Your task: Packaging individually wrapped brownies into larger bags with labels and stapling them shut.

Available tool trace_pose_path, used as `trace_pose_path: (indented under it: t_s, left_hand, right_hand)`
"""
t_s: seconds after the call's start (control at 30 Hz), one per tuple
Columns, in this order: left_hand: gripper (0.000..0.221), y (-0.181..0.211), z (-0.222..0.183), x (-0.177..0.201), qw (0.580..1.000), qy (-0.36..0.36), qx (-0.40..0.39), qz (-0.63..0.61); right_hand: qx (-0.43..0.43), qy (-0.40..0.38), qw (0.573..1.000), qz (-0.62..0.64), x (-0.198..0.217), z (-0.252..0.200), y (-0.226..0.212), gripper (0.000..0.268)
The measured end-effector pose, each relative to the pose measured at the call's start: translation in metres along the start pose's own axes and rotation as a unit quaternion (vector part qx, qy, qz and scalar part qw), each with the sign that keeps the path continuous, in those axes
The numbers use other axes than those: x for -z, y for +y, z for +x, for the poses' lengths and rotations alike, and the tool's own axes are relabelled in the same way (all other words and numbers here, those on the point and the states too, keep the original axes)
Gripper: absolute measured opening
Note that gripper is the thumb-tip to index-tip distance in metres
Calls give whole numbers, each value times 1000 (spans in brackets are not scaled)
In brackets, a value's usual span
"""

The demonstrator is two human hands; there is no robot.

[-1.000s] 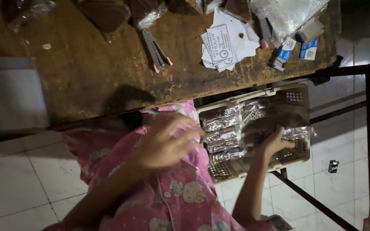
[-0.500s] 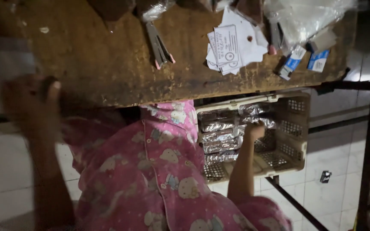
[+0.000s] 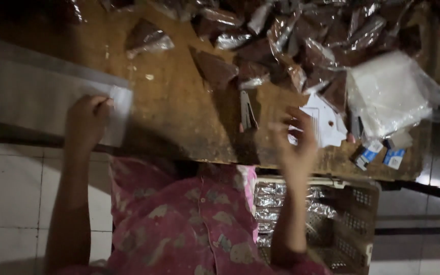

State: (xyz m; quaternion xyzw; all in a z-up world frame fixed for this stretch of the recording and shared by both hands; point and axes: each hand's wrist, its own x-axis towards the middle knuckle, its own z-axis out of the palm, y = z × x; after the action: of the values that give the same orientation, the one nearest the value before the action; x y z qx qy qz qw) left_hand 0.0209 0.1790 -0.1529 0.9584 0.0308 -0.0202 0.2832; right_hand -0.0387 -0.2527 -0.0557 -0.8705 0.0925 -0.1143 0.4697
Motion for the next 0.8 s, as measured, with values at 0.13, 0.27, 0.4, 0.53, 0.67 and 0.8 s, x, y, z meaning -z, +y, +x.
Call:
trace_pose_path:
  t_s: [0.13,0.27,0.4,0.53,0.67,0.8]
  left_hand:
    - [39,22,4,22,993,-66,98,-15]
    - [48,-15,4,27,960,-5,220,-174]
    - [48,-13,-1,58,974,-8,142,-175]
    - [41,-12,9,59,931,148,235,-237]
    - [42,-61,19,35,964,259,30,-59]
    - [32,11,11,51,972,51,131,-186]
  right_hand:
    - [135,-87,963,-215,-58,26,42,78]
    - [22,-100,969,-225,-44,44,27,46]
    - [285,-4,906,-313,-21,103,25,43]
    - [323,18,929,-179,-53,244,41,28]
    - [189,28,940,-283,-116,321,43,58]
    - [103,-19,933,-345,-137,244,-5,61]
